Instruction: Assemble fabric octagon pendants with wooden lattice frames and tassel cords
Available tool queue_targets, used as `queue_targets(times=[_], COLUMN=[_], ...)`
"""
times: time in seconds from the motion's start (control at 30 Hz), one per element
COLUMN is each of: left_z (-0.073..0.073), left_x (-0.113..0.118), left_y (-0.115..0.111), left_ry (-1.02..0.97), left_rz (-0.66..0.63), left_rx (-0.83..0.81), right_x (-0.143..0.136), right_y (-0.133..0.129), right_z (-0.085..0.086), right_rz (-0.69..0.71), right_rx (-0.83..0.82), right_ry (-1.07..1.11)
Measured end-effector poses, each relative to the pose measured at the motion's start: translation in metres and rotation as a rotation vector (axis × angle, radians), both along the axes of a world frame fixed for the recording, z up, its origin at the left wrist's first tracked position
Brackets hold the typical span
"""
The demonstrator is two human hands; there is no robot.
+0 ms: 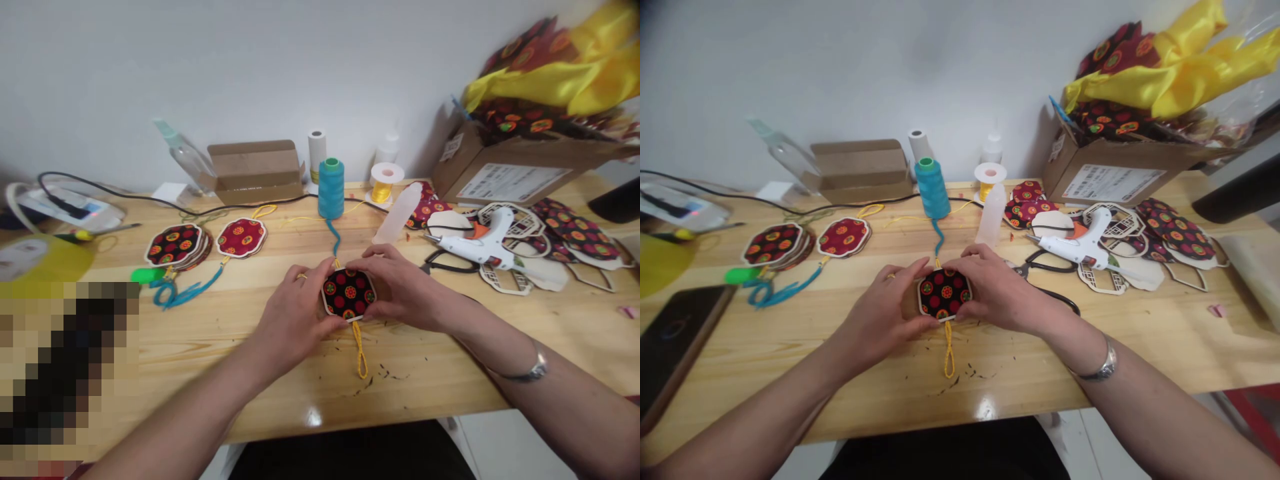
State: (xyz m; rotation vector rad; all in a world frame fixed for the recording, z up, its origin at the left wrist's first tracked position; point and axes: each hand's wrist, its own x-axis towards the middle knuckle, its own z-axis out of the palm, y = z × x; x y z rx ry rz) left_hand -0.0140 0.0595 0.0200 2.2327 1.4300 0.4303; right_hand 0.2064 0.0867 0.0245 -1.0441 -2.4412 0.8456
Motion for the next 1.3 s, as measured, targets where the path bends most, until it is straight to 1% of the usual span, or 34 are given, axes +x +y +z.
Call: queue_targets(times=[0.17, 0.37, 0.63, 1.07, 1.3], left_z=[0.0002, 0.0023, 0.0028, 0.0019, 0.004], left_x=[-0.0003, 0.0008, 0.0014, -0.0018, -0.0013], left_y=[0.0005, 0.0006, 0.0016, 0.0022, 0.0029], left_ry=[0.009, 0.025, 0.007, -0.035, -0.047], left_rz=[-0.012, 0.019, 0.022, 0.005, -0.02], left_rx=[0.008, -0.035, -0.034, -0.079, -0.058], right_x=[-0.0006, -0.002, -0.0017, -0.0001, 0.0007], right_y=[0.0002, 0.0001, -0.0001, -0.0011, -0.0016], right_z=[0.0, -0.0001, -0.0002, 0.0057, 0.0049], right_rz=[0.003, -0.001, -0.002, 0.027, 0.043], right_rx=[0.012, 0.021, 0.004, -0.042, -0.026], right_ry=[-0.004, 0.0, 0.023, 0.032, 0.063])
